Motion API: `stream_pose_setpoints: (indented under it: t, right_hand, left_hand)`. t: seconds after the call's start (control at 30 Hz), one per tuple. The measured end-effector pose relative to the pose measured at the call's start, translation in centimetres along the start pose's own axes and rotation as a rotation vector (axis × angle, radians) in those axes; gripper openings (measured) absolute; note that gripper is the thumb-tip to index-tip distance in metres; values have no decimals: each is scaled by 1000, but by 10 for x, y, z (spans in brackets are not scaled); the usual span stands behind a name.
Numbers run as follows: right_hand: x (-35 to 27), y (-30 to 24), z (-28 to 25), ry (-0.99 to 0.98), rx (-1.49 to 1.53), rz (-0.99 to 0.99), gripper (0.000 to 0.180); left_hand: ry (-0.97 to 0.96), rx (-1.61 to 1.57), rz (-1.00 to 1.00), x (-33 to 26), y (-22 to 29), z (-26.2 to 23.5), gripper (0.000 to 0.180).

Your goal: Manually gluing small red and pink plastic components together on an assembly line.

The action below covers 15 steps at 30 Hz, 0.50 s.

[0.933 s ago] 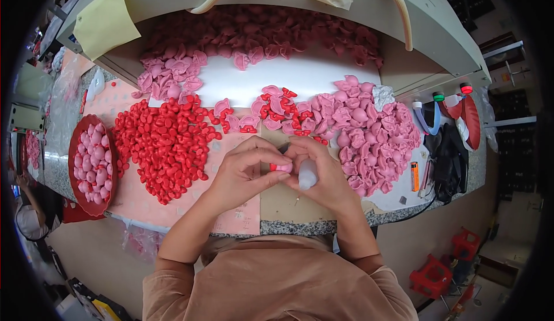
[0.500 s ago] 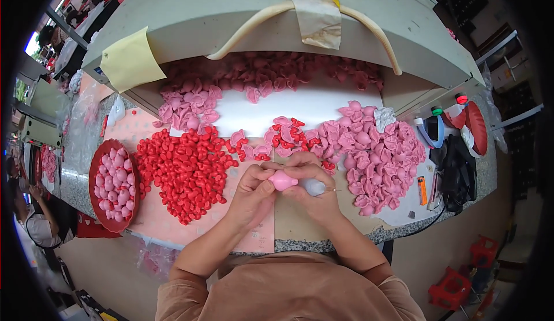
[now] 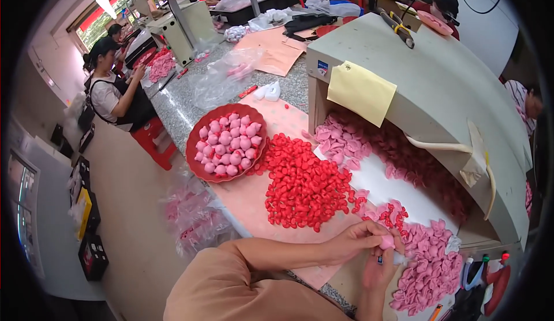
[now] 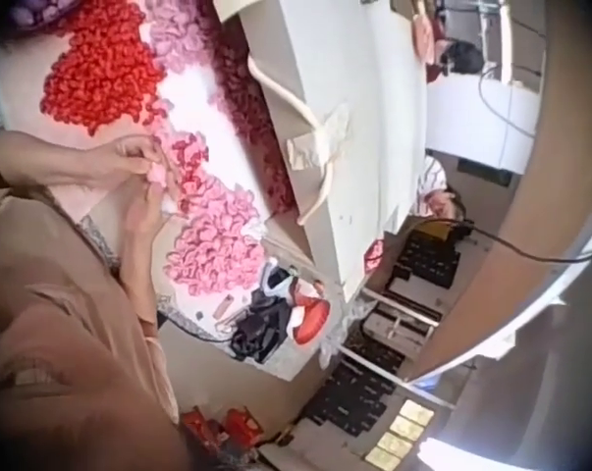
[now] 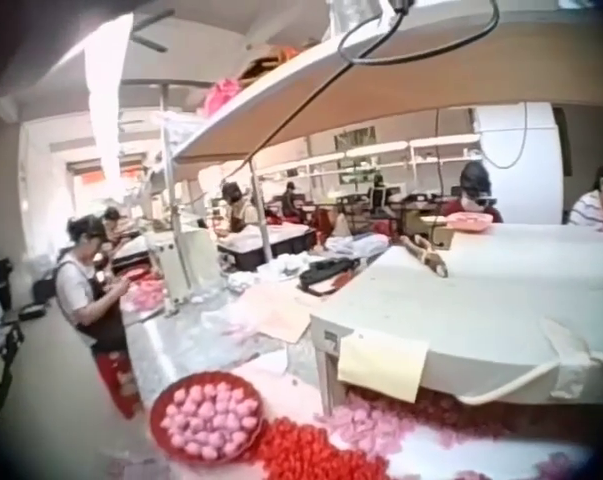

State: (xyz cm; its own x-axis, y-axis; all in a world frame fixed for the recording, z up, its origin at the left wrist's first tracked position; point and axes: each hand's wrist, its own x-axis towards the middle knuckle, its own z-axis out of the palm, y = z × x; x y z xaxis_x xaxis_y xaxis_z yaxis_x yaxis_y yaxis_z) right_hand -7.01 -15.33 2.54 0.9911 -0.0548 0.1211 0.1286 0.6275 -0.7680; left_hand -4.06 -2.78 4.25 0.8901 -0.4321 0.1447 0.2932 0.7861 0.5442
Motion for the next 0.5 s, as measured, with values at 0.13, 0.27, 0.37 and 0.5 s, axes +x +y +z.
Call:
stream_pose_setpoints:
  t: [0.13, 0.27, 0.37, 0.5]
  right_hand:
    - [4, 6, -6, 10, -7, 26, 25]
    - [5, 5, -5, 11, 5, 15, 23]
    - [4, 4, -2, 47, -7, -7, 23]
    - [2, -4, 2, 29, -18, 0, 23]
  left_hand:
    - [-24, -16, 26, 1, -3, -7, 10]
    - [-33, -26, 35, 2, -5, -9, 10]
    - [-23, -18, 6, 1, -6, -8, 10]
    - [-43, -28, 4, 2, -7, -4, 9]
